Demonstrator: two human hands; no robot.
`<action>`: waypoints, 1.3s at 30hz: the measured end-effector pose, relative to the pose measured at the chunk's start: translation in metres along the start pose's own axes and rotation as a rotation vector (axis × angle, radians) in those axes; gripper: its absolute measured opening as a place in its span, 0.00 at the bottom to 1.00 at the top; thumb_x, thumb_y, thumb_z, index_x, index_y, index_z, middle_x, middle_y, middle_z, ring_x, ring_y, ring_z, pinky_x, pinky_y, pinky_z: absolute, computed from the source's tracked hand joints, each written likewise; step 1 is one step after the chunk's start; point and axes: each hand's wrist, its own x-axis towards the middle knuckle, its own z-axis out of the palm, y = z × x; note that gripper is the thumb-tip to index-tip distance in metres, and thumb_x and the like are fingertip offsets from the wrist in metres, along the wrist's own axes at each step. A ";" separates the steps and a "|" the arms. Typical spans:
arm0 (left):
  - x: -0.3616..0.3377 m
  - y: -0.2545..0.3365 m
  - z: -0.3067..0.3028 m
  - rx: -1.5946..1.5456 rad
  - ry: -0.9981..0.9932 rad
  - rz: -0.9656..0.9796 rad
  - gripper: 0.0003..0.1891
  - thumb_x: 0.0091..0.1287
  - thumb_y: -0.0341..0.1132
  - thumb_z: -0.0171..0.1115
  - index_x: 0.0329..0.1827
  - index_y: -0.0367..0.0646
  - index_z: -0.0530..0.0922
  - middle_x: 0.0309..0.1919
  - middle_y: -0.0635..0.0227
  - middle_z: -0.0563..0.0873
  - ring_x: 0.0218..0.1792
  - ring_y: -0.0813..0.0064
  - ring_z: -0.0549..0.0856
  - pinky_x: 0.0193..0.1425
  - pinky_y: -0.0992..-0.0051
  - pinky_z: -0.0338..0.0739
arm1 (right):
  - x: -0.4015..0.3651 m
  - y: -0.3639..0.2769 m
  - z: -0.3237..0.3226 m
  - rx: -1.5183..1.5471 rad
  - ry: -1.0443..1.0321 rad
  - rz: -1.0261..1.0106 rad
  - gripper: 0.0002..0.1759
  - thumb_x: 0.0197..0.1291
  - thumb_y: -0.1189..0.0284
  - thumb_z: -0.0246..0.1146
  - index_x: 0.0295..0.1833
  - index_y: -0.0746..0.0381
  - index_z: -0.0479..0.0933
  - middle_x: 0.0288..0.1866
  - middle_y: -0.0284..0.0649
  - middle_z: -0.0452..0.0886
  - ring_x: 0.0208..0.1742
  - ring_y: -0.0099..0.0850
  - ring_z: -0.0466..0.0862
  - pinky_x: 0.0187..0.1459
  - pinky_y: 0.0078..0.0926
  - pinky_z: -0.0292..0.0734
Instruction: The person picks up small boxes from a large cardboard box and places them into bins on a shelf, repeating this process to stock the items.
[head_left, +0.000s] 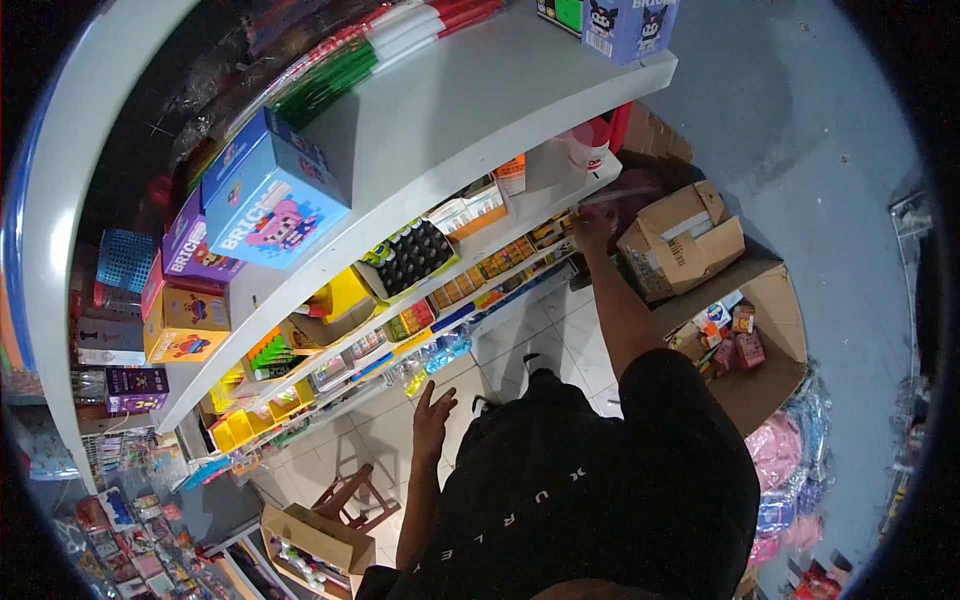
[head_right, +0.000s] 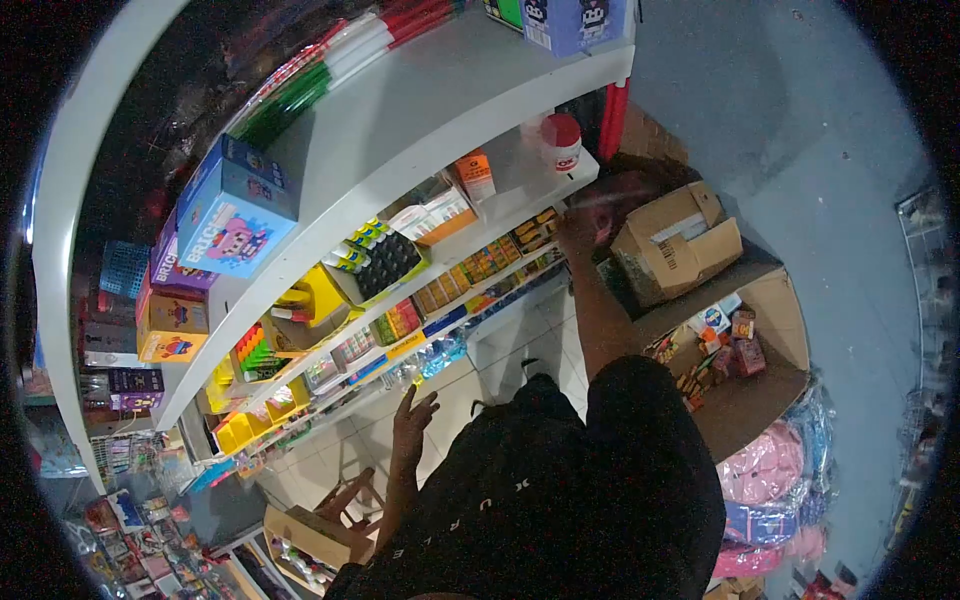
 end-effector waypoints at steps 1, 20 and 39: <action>0.000 -0.002 0.000 0.001 0.002 -0.012 0.38 0.72 0.44 0.59 0.78 0.37 0.52 0.60 0.52 0.81 0.57 0.63 0.82 0.64 0.63 0.71 | -0.006 -0.042 -0.005 -0.044 -0.058 0.061 0.14 0.55 0.71 0.70 0.45 0.63 0.76 0.39 0.41 0.82 0.41 0.36 0.83 0.44 0.34 0.79; 0.006 -0.002 0.012 -0.009 0.073 0.004 0.37 0.72 0.44 0.60 0.77 0.38 0.54 0.57 0.54 0.83 0.55 0.63 0.84 0.63 0.63 0.73 | -0.008 -0.061 -0.004 -1.067 -0.212 -0.445 0.15 0.54 0.70 0.60 0.46 0.55 0.85 0.41 0.46 0.82 0.52 0.44 0.79 0.54 0.48 0.75; -0.002 -0.004 0.029 0.019 -0.031 0.025 0.36 0.73 0.41 0.59 0.77 0.37 0.53 0.56 0.57 0.84 0.51 0.67 0.85 0.57 0.69 0.75 | -0.061 -0.020 -0.017 -0.637 -0.173 -0.345 0.14 0.59 0.68 0.61 0.48 0.62 0.78 0.50 0.53 0.76 0.54 0.50 0.75 0.55 0.47 0.71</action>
